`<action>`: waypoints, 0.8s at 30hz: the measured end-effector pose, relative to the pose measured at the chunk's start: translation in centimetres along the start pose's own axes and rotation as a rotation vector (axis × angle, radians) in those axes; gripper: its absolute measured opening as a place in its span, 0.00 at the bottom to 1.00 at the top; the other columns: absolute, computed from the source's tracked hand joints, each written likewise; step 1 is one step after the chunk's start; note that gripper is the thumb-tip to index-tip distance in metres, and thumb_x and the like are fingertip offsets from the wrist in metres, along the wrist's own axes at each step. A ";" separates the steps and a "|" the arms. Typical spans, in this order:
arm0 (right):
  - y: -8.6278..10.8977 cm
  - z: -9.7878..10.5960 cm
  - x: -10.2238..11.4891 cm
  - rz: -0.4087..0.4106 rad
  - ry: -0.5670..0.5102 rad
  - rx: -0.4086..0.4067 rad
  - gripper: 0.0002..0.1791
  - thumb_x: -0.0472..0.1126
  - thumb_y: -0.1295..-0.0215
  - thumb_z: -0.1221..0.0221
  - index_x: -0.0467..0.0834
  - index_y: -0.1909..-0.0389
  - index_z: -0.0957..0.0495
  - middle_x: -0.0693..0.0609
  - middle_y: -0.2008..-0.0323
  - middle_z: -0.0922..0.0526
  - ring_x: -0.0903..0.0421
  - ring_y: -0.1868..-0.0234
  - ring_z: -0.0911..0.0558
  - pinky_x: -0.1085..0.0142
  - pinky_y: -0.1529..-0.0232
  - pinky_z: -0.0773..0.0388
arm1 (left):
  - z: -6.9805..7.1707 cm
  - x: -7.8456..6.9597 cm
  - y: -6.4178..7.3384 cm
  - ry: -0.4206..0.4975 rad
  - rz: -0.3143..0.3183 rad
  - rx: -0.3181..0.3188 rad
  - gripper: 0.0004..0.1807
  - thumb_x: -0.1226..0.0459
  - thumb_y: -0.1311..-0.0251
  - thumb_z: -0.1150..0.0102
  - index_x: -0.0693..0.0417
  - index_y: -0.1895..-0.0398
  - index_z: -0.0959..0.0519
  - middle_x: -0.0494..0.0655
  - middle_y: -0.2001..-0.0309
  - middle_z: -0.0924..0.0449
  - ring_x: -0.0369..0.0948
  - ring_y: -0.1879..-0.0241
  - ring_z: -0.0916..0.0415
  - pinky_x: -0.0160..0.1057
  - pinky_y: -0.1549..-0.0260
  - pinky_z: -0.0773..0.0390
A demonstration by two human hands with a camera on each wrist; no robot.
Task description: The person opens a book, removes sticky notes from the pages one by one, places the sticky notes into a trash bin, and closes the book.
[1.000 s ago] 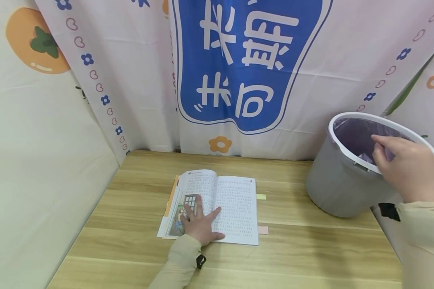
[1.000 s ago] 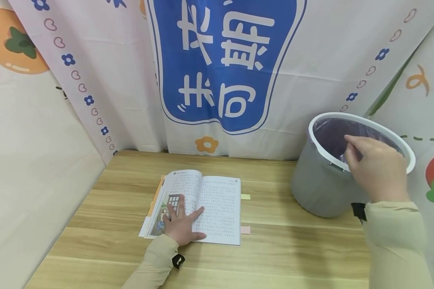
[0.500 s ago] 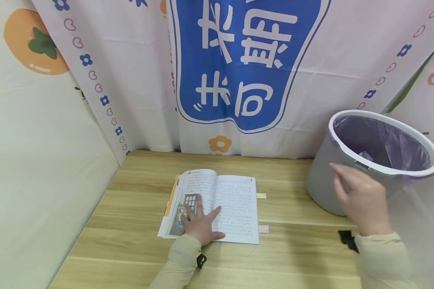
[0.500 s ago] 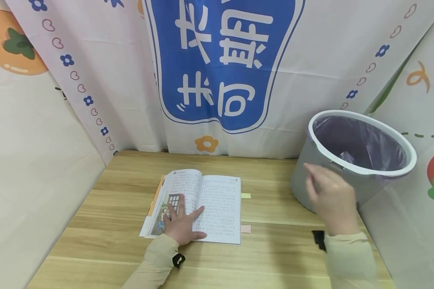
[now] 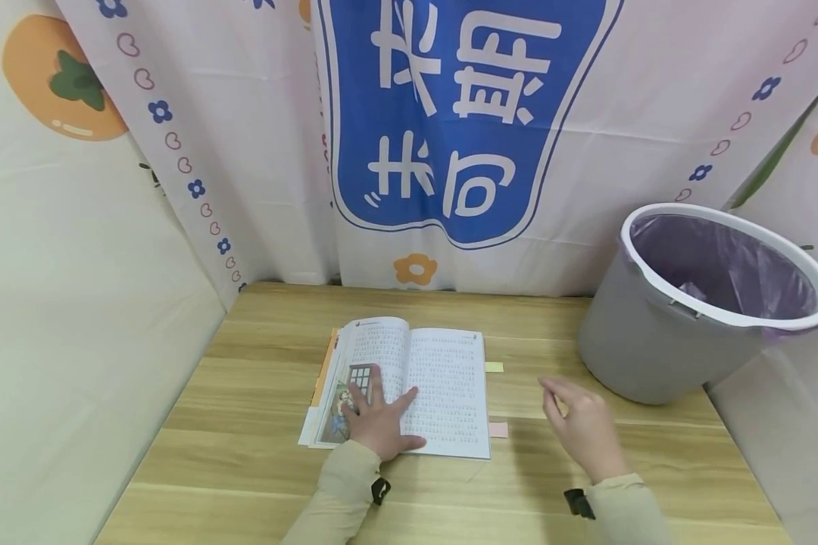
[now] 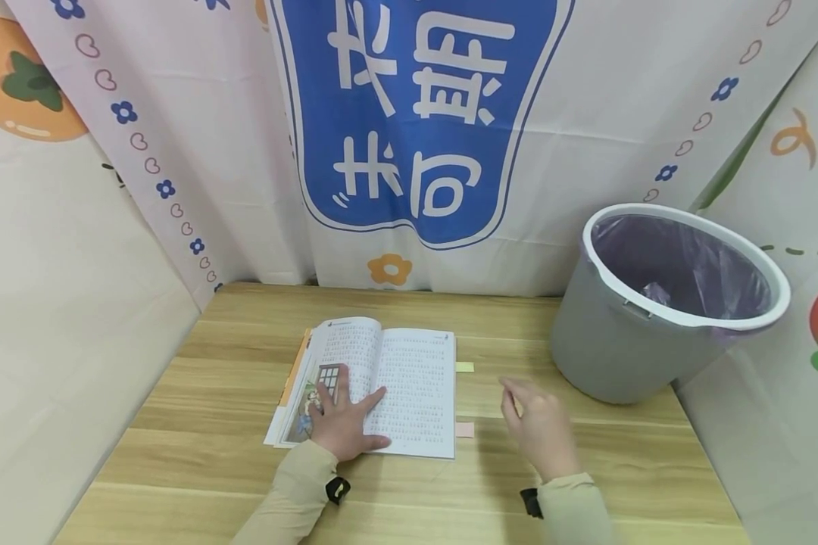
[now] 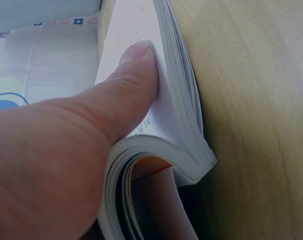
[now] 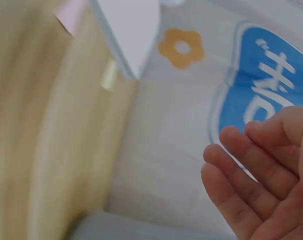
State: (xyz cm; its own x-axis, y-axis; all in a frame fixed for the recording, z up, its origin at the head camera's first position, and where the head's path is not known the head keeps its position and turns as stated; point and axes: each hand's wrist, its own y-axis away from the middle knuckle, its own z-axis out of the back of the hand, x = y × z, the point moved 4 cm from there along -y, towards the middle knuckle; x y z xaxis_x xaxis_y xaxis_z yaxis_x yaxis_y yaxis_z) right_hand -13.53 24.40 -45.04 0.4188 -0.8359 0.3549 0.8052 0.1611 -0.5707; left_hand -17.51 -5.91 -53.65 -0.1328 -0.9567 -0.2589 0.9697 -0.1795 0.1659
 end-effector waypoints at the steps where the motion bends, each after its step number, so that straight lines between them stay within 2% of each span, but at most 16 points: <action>1: 0.4 -0.7 0.1 -0.024 -0.011 0.025 0.11 0.27 0.42 0.36 0.33 0.57 0.15 0.38 0.60 0.13 0.45 0.68 0.13 0.57 0.70 0.15 | 0.0 0.0 0.0 0.001 -0.001 0.000 0.49 0.33 0.58 0.31 0.27 0.27 0.34 0.67 0.23 0.73 0.79 0.32 0.67 0.79 0.41 0.52; 5: 2.0 -3.3 0.3 -0.132 -0.056 0.131 0.12 0.27 0.41 0.37 0.34 0.55 0.15 0.39 0.59 0.13 0.51 0.72 0.14 0.67 0.75 0.17 | -0.2 0.1 -0.1 0.004 0.001 0.003 0.49 0.33 0.58 0.31 0.27 0.27 0.35 0.66 0.23 0.73 0.79 0.32 0.67 0.79 0.41 0.52; 6: 2.3 -3.9 0.4 -0.148 -0.051 0.148 0.12 0.28 0.41 0.36 0.34 0.56 0.15 0.40 0.59 0.13 0.51 0.67 0.13 0.66 0.70 0.16 | -0.2 0.1 -0.2 0.005 0.001 0.002 0.49 0.33 0.58 0.31 0.27 0.27 0.35 0.66 0.23 0.73 0.79 0.32 0.67 0.79 0.41 0.52; 9: 3.3 -5.5 0.7 -0.192 -0.049 0.194 0.11 0.29 0.41 0.35 0.36 0.56 0.14 0.42 0.60 0.12 0.53 0.67 0.14 0.65 0.68 0.16 | -0.4 0.2 -0.3 0.009 -0.002 -0.004 0.49 0.33 0.59 0.31 0.27 0.27 0.35 0.66 0.23 0.74 0.79 0.32 0.68 0.79 0.41 0.52; 10: 3.5 -5.9 0.9 -0.204 -0.062 0.215 0.11 0.29 0.41 0.35 0.35 0.56 0.14 0.42 0.60 0.12 0.54 0.70 0.15 0.66 0.70 0.17 | -0.4 0.2 -0.4 0.010 -0.001 -0.005 0.50 0.33 0.59 0.31 0.26 0.27 0.35 0.66 0.23 0.74 0.79 0.32 0.68 0.79 0.41 0.53; 12: 4.0 -6.7 1.1 -0.222 -0.061 0.250 0.11 0.31 0.41 0.34 0.36 0.56 0.14 0.44 0.61 0.12 0.56 0.70 0.15 0.65 0.68 0.16 | -0.6 0.3 -0.5 0.009 -0.002 -0.010 0.50 0.33 0.59 0.31 0.26 0.27 0.35 0.66 0.23 0.75 0.79 0.32 0.69 0.79 0.41 0.53; 16: 4.7 -7.9 1.5 -0.267 -0.093 0.321 0.13 0.31 0.40 0.36 0.35 0.54 0.15 0.44 0.61 0.12 0.59 0.71 0.18 0.68 0.70 0.18 | -0.8 0.3 -0.6 0.005 -0.002 -0.015 0.50 0.32 0.59 0.32 0.25 0.27 0.35 0.65 0.23 0.75 0.79 0.32 0.69 0.80 0.41 0.53; 21: 5.1 -8.5 2.0 -0.275 -0.099 0.333 0.14 0.30 0.40 0.36 0.34 0.53 0.16 0.43 0.60 0.13 0.57 0.69 0.17 0.67 0.67 0.18 | -0.8 0.3 -0.6 0.010 -0.001 -0.012 0.50 0.32 0.59 0.31 0.25 0.28 0.35 0.65 0.23 0.75 0.79 0.32 0.69 0.79 0.41 0.53; 24: 5.1 -8.8 2.4 -0.266 -0.093 0.324 0.13 0.29 0.40 0.36 0.33 0.54 0.16 0.42 0.60 0.13 0.52 0.64 0.14 0.63 0.64 0.16 | -0.6 0.2 -0.5 0.010 -0.001 -0.012 0.50 0.33 0.59 0.31 0.26 0.28 0.34 0.66 0.23 0.73 0.79 0.32 0.68 0.79 0.41 0.52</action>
State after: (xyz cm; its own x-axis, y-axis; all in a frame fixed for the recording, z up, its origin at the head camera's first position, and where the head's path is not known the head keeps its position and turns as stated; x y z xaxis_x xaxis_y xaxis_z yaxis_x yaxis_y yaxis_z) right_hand -12.13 18.58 -53.57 0.2028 -0.8218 0.5325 0.9743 0.1149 -0.1937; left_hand -17.90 -5.92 -54.38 -0.1317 -0.9542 -0.2686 0.9720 -0.1775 0.1540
